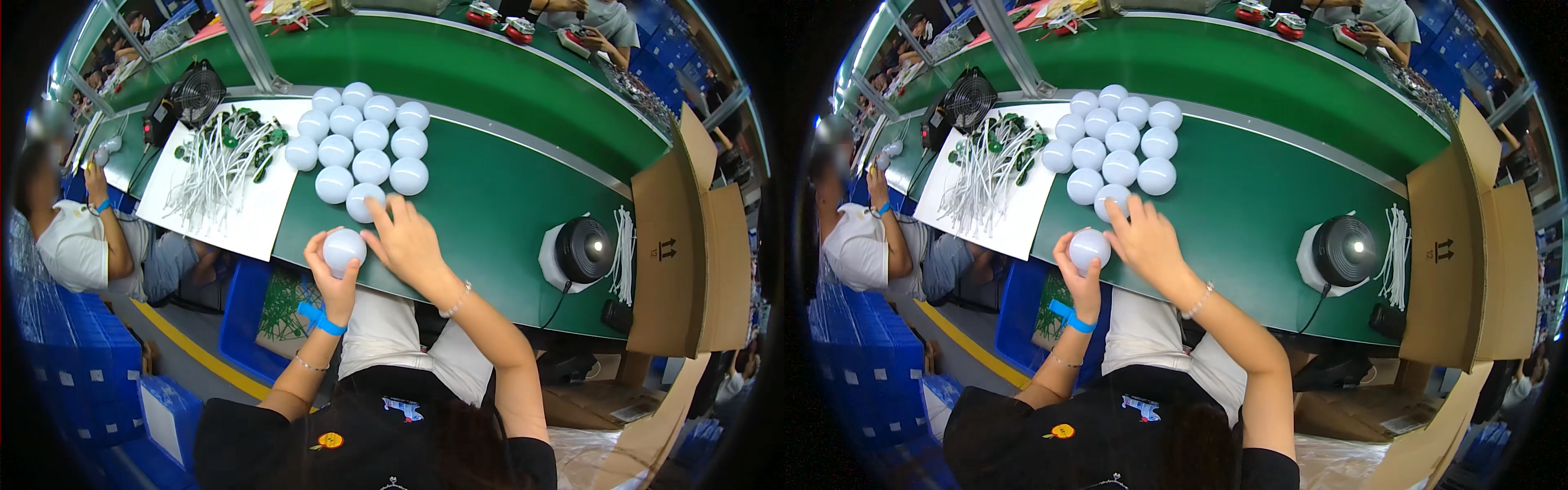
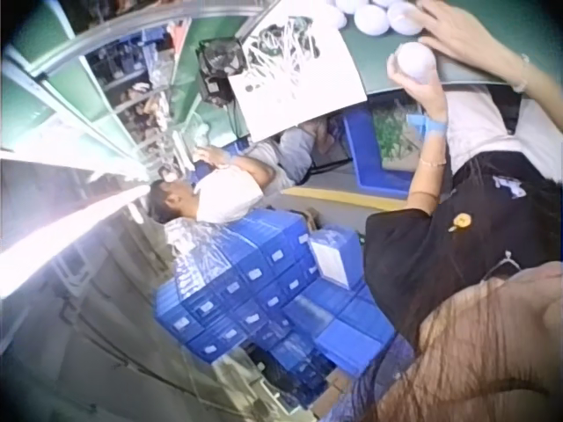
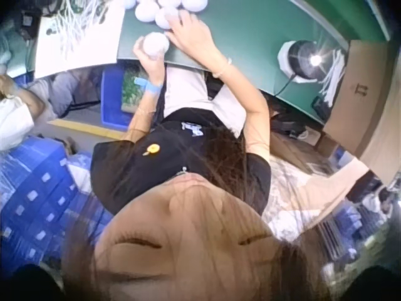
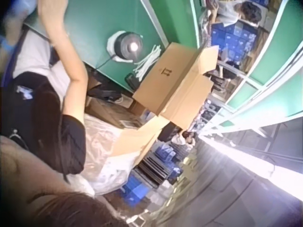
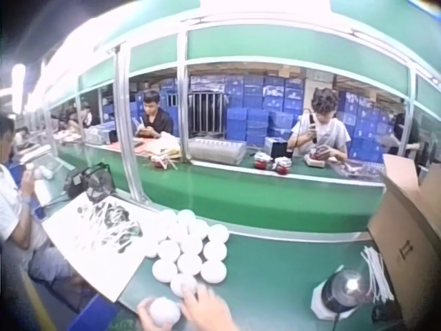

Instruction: Assembling components and testing finished LED light bulbs on a production line.

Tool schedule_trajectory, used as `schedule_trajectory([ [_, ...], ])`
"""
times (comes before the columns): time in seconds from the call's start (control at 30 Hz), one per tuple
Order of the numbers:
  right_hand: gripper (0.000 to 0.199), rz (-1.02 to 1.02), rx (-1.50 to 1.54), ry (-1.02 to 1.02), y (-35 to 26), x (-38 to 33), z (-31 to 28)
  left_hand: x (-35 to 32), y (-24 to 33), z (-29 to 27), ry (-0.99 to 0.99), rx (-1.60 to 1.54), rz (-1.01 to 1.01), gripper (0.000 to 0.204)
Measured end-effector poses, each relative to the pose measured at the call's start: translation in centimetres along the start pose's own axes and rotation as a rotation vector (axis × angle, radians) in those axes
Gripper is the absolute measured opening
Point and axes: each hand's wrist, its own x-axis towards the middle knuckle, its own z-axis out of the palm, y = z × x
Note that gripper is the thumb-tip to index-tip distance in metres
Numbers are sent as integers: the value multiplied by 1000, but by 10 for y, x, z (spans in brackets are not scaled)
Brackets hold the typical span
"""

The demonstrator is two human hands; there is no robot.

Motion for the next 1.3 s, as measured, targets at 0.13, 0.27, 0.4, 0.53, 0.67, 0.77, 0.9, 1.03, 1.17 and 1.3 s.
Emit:
schedule_trajectory([
  [0.13,41,200,619,-127,-6,-40,-36,-3,11,25,-204,-148,48,65],
  [0.27,56,271,908,81,8,-67,-59,-9,21,64,-353,103,450,65],
  [0.4,78,329,899,438,58,-106,-114,18,74,132,-898,-19,562,81],
  [0.53,64,420,470,1008,95,-131,-168,9,58,203,-1016,88,507,92],
  [0.67,56,504,129,922,133,-156,-184,2,20,235,-1052,198,449,92],
  [0.77,55,545,80,792,137,-155,-178,0,12,239,-1097,189,409,83],
  [0.9,49,475,317,727,135,-135,-184,1,7,242,-1140,103,332,65],
  [1.03,48,454,205,635,145,-127,-185,0,8,241,-1131,88,318,57],
  [1.17,50,516,132,660,149,-133,-187,1,10,239,-1136,101,348,55],
  [1.3,53,587,41,629,139,-139,-195,1,7,238,-1123,103,337,55],
])
